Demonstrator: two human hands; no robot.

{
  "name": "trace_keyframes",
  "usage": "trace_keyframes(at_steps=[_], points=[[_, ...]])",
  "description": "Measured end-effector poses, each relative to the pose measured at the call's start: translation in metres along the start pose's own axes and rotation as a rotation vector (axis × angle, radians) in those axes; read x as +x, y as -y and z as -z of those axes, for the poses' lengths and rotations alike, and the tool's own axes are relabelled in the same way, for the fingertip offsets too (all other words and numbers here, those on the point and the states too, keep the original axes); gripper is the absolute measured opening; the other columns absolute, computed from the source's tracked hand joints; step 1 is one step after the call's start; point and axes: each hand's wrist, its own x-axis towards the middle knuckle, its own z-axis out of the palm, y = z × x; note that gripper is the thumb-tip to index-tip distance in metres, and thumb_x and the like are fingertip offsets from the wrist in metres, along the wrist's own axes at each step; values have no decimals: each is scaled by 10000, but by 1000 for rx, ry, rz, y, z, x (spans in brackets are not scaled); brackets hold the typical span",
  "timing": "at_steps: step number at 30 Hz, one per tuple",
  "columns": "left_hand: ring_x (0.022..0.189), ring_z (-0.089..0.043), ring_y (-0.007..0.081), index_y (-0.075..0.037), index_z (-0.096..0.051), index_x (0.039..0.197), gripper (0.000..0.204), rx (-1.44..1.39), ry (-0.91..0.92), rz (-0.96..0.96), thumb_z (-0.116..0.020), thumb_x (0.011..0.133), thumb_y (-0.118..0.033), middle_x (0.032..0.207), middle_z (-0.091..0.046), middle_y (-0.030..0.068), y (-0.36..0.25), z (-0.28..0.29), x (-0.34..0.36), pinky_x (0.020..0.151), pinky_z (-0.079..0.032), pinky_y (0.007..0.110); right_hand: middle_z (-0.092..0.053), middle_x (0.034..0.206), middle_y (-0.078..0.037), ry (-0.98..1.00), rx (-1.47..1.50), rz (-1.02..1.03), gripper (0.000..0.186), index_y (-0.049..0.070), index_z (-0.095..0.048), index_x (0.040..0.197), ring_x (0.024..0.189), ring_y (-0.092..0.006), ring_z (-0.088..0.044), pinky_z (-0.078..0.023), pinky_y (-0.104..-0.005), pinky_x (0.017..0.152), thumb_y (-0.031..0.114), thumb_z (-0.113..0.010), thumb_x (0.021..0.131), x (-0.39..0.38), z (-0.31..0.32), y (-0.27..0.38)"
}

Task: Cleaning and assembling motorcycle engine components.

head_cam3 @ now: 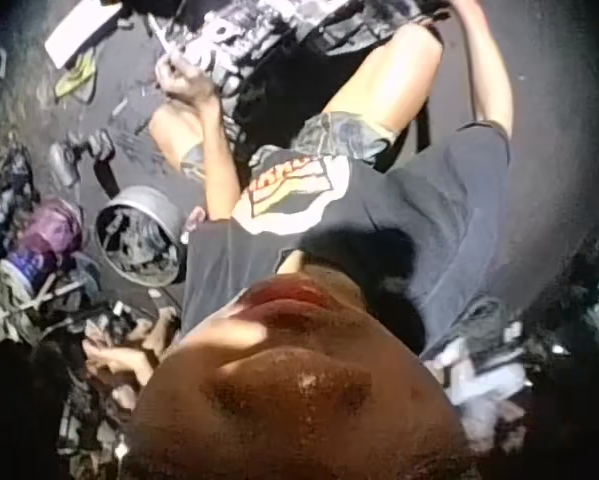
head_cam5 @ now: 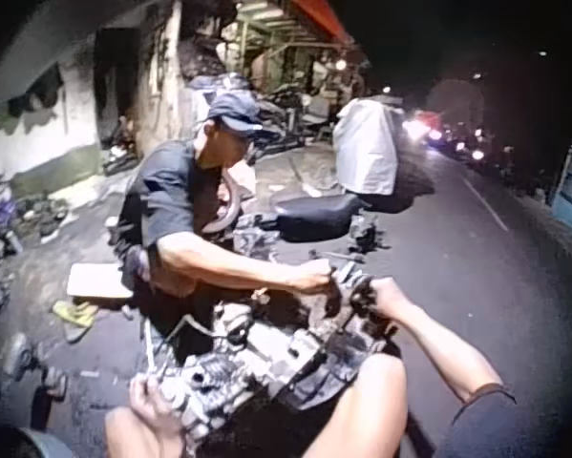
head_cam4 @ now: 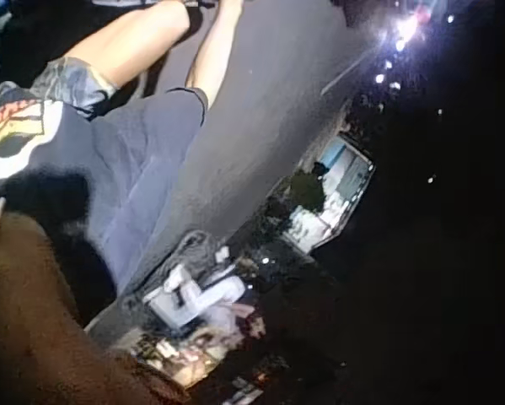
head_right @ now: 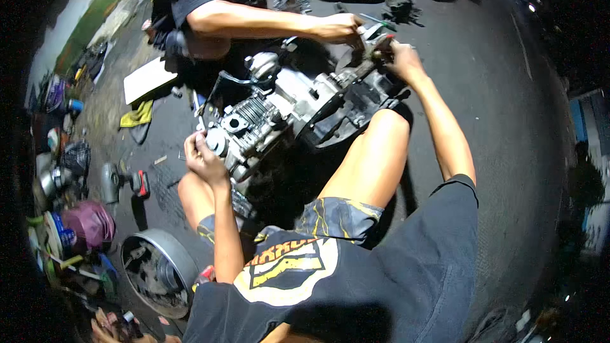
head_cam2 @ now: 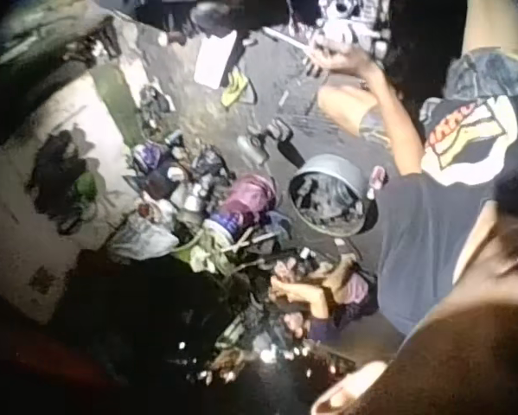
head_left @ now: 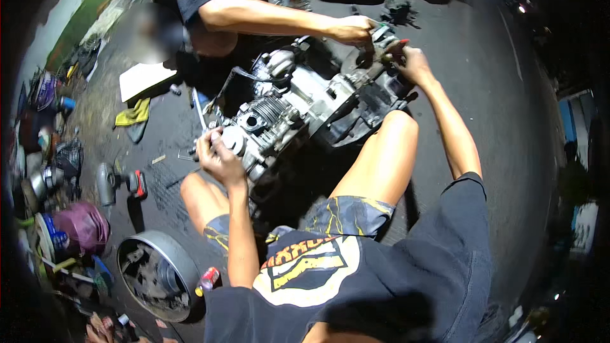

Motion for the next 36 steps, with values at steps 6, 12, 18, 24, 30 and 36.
trace_keyframes(at_steps=[6, 12, 18, 24, 30, 36], points=[[907, -616, 198, 23, -669, 920, 201, -11, -3, 66, -530, 999, -99, 927, -670, 104, -1, -1, -2, 878, -474, 322, -740, 994, -141, 89, 135, 313, 272, 70, -708, 1075, 949, -302, -719, -544, -383, 875, -7, -719, 814, -18, -6, 13], [876, -624, 267, 20, -666, 885, 206, -2, -14, 61, -553, 997, -111, 888, -678, 125, -7, 4, -3, 843, -483, 387, -709, 930, -216, 144, -195, 132, 338, 77, -693, 1093, 896, -425, -695, -551, -473, 779, 55, -696, 756, 2, 8, -11], [891, -604, 177, 32, -667, 933, 208, -27, 8, 82, -526, 1006, -102, 920, -659, 87, 2, 1, -6, 851, -476, 315, -712, 934, -219, 219, -341, 224, 348, 102, -711, 1065, 910, -434, -682, -555, -499, 813, 140, -785, 727, 11, 17, -15], [894, -605, 193, 30, -664, 932, 218, -1, 6, 51, -530, 1012, -121, 925, -665, 100, -9, -4, -2, 868, -471, 324, -721, 1045, -208, 189, 101, 337, 459, 71, -689, 1172, 983, -404, -688, -552, -453, 867, 88, -794, 725, 3, -1, 12], [870, -614, 291, 39, -658, 894, 221, -62, -18, 53, -556, 983, -135, 909, -666, 147, 1, 3, -3, 827, -487, 412, -727, 949, -200, -75, -77, 189, 252, 108, -747, 1013, 902, -397, -711, -561, -453, 795, 248, -783, 807, -2, -15, 7], [871, -617, 264, 28, -663, 921, 231, -14, 20, 26, -526, 1012, -133, 934, -668, 133, 0, 2, -6, 846, -481, 375, -715, 849, -193, -155, 37, -39, 241, 77, -682, 957, 845, -391, -713, -544, -486, 733, 284, -742, 848, -17, 8, 32]])
